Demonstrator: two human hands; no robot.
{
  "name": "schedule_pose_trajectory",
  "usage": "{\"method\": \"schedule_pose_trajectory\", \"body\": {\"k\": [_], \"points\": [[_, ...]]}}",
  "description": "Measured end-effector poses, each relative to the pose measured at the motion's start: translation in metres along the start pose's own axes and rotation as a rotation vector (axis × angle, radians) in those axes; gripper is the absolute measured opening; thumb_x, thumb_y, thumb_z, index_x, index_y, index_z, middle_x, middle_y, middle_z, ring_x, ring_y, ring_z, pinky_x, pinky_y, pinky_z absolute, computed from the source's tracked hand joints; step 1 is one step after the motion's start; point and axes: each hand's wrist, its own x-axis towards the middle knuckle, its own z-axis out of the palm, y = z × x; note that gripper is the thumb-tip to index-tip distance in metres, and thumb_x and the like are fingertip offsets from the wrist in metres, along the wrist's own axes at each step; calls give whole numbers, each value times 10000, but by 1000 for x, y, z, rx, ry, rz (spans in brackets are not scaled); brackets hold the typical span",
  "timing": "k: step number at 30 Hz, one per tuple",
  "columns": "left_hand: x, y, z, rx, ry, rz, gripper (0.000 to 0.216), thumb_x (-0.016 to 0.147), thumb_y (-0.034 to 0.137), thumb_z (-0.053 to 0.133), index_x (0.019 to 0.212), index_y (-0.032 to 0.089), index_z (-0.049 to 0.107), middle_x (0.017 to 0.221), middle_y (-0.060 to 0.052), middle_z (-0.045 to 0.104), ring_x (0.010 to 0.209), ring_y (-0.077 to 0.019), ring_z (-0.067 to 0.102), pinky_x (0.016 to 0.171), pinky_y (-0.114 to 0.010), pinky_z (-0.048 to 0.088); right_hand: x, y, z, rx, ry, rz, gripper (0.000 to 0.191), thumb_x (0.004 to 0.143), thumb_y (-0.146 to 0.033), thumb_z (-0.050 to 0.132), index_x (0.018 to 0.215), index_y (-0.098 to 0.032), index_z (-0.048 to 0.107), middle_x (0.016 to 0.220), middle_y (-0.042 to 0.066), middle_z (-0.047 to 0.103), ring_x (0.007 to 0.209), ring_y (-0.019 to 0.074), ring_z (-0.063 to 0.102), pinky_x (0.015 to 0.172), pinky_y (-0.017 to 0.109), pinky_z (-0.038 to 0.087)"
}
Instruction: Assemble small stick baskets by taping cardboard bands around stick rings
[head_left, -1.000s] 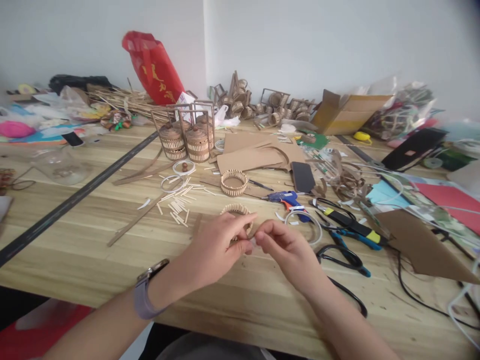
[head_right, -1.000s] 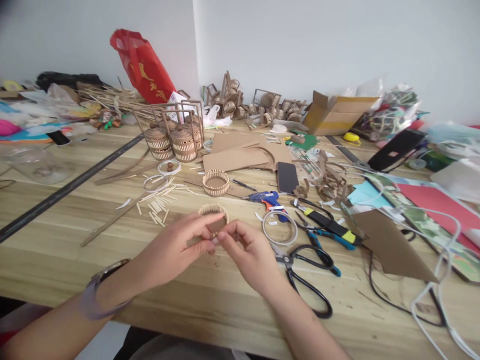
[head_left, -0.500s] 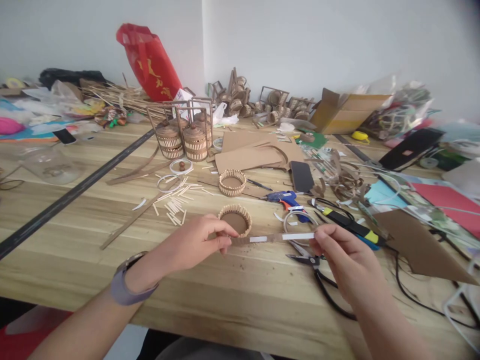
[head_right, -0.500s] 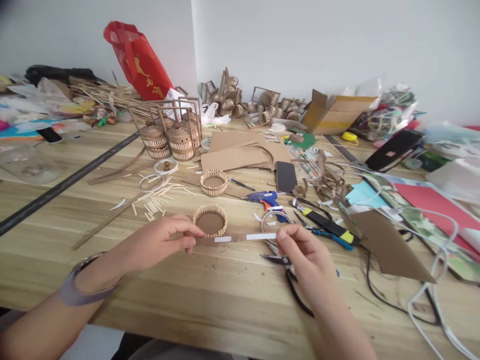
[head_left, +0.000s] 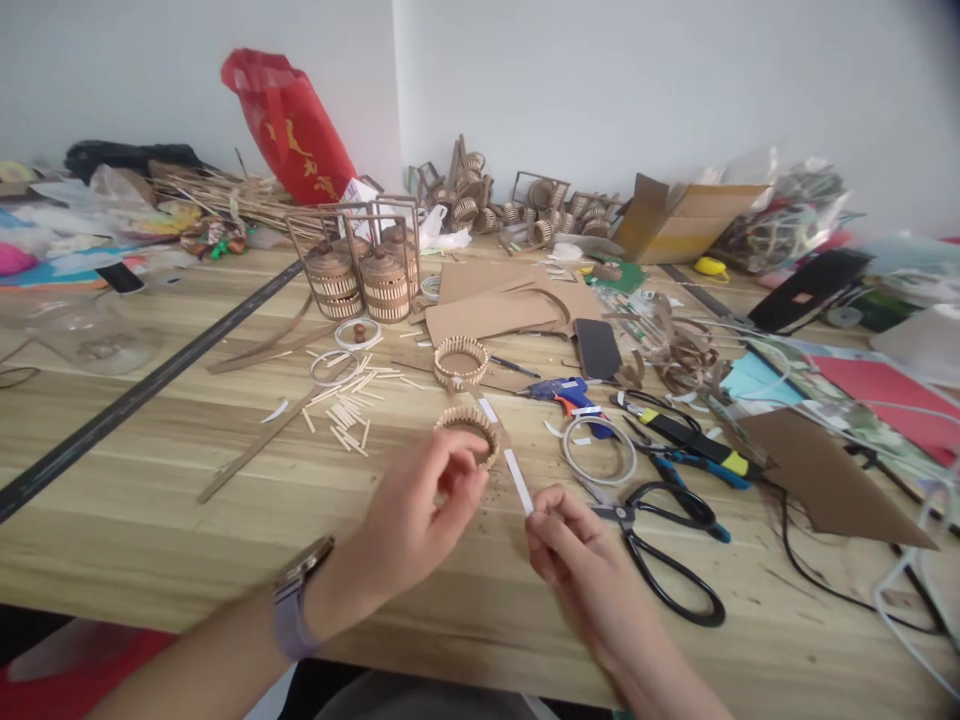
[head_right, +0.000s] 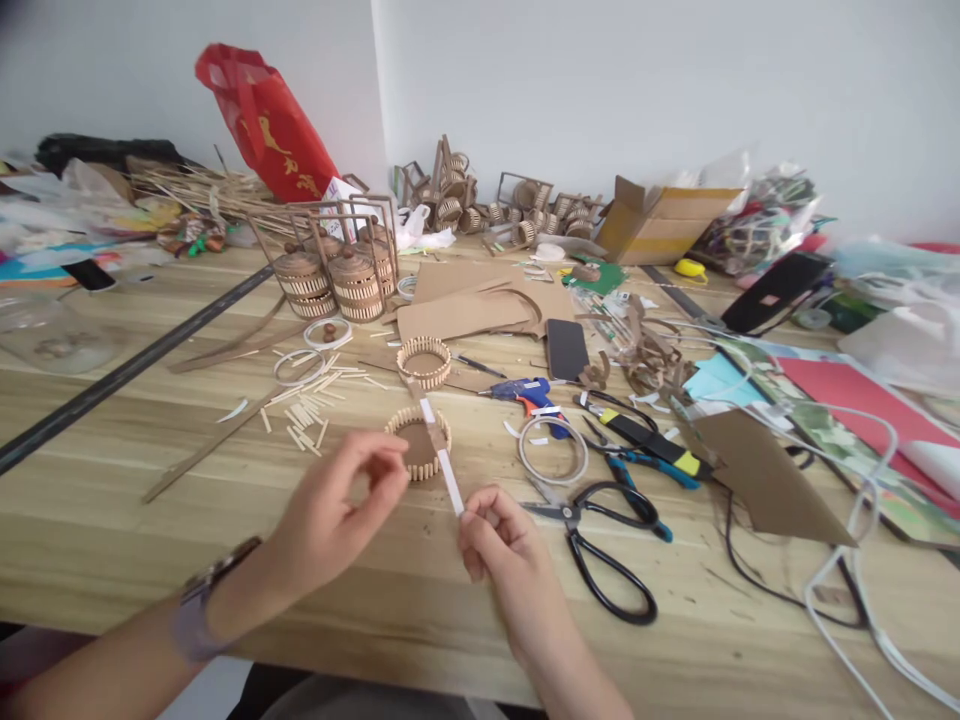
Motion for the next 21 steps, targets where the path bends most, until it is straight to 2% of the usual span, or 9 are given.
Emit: {"method": "schedule_pose_trajectory", "body": {"k": [1, 3, 6, 8, 11, 13, 14, 17, 21], "points": [[-4, -3, 8, -117, -115, -85, 212, 929, 242, 509, 1130, 204, 564, 843, -21, 666, 720, -140, 618, 685, -269, 522, 0, 3, 3, 36, -12, 17, 327, 766, -458, 708, 725, -194, 519, 558, -73, 440, 451, 69, 347, 459, 210, 258], [-9, -6, 20, -298, -213, -222, 252, 907, 263, 549, 1149, 200, 585, 960, -45, 697, 829, -153, 657, 725, -262, 535, -2, 7, 7, 60, -36, 19, 349, 756, -473, 721, 720, -192, 516, 550, -81, 426, 451, 63, 338, 457, 204, 256], [-6, -7, 27, -456, -228, -374, 218, 875, 262, 590, 1069, 193, 661, 990, -50, 721, 896, -169, 675, 795, -280, 543, -5, 9, 11, -33, -69, 6, 351, 794, -510, 669, 752, -192, 527, 555, -79, 432, 455, 68, 364, 458, 201, 300], [-2, -7, 27, -494, -203, -437, 196, 847, 251, 613, 1014, 182, 691, 941, -46, 735, 870, -171, 681, 800, -291, 548, -7, 7, 5, -242, -92, -42, 330, 844, -513, 601, 887, -186, 578, 600, -50, 502, 480, 96, 448, 469, 217, 372], [3, -12, 24, -482, -155, -442, 191, 817, 241, 627, 981, 178, 703, 907, -44, 738, 813, -166, 679, 754, -294, 560, -11, 3, -31, -786, 12, -273, 389, 904, -442, 531, 1197, -188, 559, 850, 54, 659, 687, 185, 617, 633, 320, 519], [6, -16, 21, -463, -114, -411, 190, 810, 238, 624, 973, 179, 701, 906, -43, 735, 802, -162, 675, 742, -295, 566, -14, 4, -70, -1165, 236, -481, 363, 905, -448, 514, 1137, -186, 609, 979, 122, 678, 914, 283, 636, 810, 448, 519], [7, -18, 19, -462, -94, -401, 190, 807, 238, 624, 971, 178, 699, 909, -44, 733, 802, -160, 674, 741, -295, 569, -16, 5, -91, -1314, 285, -508, 353, 913, -436, 494, 1131, -187, 617, 1026, 137, 674, 985, 318, 623, 864, 498, 499], [11, -22, 15, -493, -49, -405, 204, 797, 245, 635, 977, 167, 687, 907, -47, 725, 787, -151, 673, 738, -291, 577, -20, 8, -143, -1537, 211, -509, 353, 894, -382, 502, 1172, -188, 601, 1017, 130, 690, 942, 326, 657, 804, 478, 536], [14, -26, 12, -496, -39, -408, 229, 792, 248, 636, 998, 158, 680, 917, -56, 714, 778, -146, 664, 733, -292, 578, -19, 6, -167, -1649, 206, -541, 498, 875, -422, 536, 1305, -173, 547, 1043, 148, 673, 922, 337, 667, 802, 495, 542]]}}
